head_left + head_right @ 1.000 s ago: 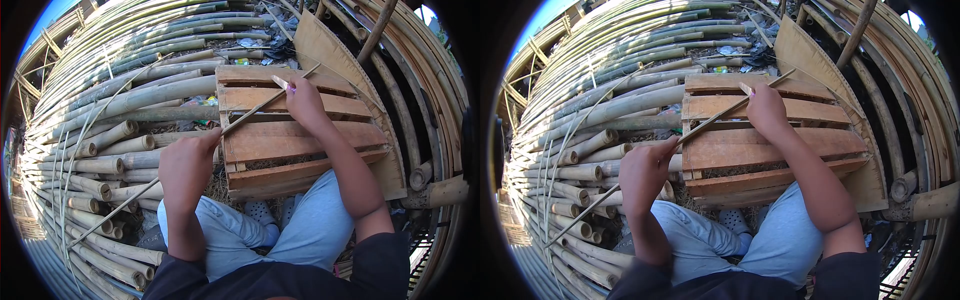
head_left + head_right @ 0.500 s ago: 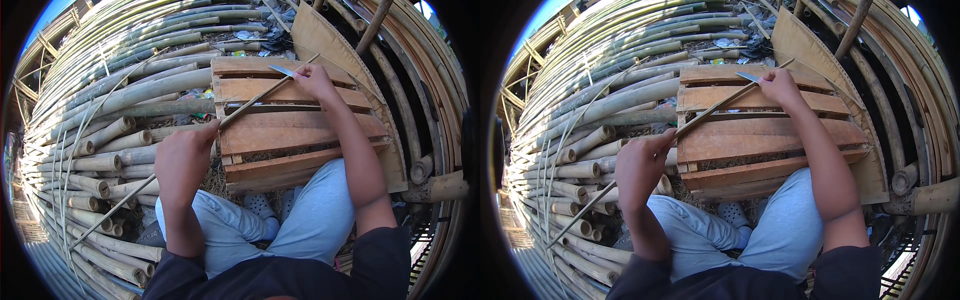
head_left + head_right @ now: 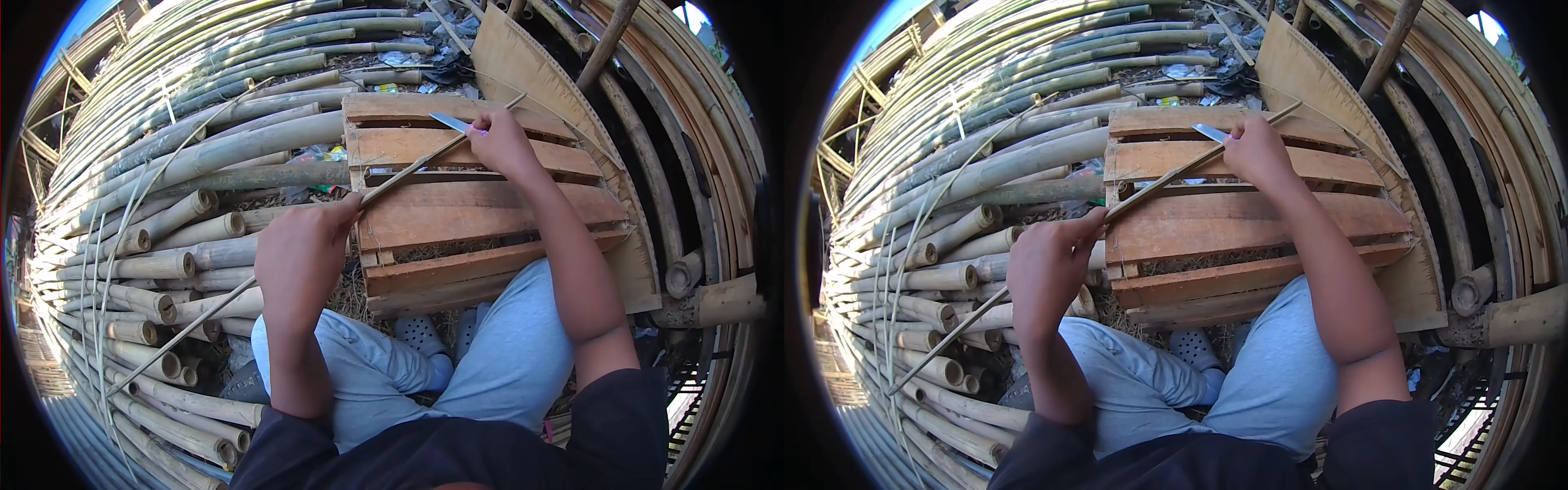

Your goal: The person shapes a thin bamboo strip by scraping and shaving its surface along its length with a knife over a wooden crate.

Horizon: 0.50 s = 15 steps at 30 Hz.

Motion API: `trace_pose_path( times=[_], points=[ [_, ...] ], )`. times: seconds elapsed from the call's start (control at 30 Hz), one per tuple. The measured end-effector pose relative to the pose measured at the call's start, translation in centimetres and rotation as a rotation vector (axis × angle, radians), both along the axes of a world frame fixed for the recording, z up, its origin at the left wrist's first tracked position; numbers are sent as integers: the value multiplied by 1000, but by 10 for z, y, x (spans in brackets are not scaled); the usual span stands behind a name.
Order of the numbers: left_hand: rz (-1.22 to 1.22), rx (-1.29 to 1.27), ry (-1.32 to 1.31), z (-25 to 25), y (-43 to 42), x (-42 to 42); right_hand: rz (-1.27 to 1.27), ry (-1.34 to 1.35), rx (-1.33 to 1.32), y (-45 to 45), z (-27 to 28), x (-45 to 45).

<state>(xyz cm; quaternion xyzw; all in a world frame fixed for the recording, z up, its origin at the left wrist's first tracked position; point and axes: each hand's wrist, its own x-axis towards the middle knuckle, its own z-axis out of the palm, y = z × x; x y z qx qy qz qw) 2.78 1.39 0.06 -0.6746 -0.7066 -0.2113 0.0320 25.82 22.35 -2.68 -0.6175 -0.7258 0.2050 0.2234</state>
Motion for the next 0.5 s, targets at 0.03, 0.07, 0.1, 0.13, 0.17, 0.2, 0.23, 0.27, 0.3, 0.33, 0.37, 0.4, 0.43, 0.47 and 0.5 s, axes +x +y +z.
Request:
trace_pose_path(
  times=[0.03,0.07,0.1,0.13,0.17,0.2,0.23,0.27,0.3,0.33,0.37,0.4,0.43,0.47,0.5],
  points=[
    [-8,2,-6,0,0,0,52,-32,173,-9,-8,-7],
    [-6,5,-7,2,-1,0,57,-37,180,-13,-8,-7],
    [12,-42,-27,6,-3,0,61,-40,184,-15,-6,-7],
    [28,-91,-44,8,-5,-1,59,-38,182,-10,-2,-1],
    [27,-92,-42,7,-5,-3,38,47,7,1,5,8],
    [18,-71,-24,4,-5,-3,20,128,-167,8,8,14],
    [10,-48,-6,3,-5,-4,25,127,-164,9,7,13],
    [14,-47,-8,4,-5,-3,-4,83,-94,9,4,13],
    [25,-71,-21,6,-5,-3,-33,38,-25,8,2,13],
    [35,-95,-35,7,-5,-2,59,45,-17,-8,4,2],
    [35,-97,-38,7,-5,-1,92,85,-78,-30,14,-14],
    [38,-97,4,8,-5,-1,112,76,-65,-44,19,-26],
    [39,-95,49,8,-5,0,130,69,-50,-51,22,-31],
    [34,-97,52,7,-5,1,157,108,-58,-40,11,-27],
    [48,-98,38,7,-5,2,150,112,-59,-27,6,-21]
  ],
)
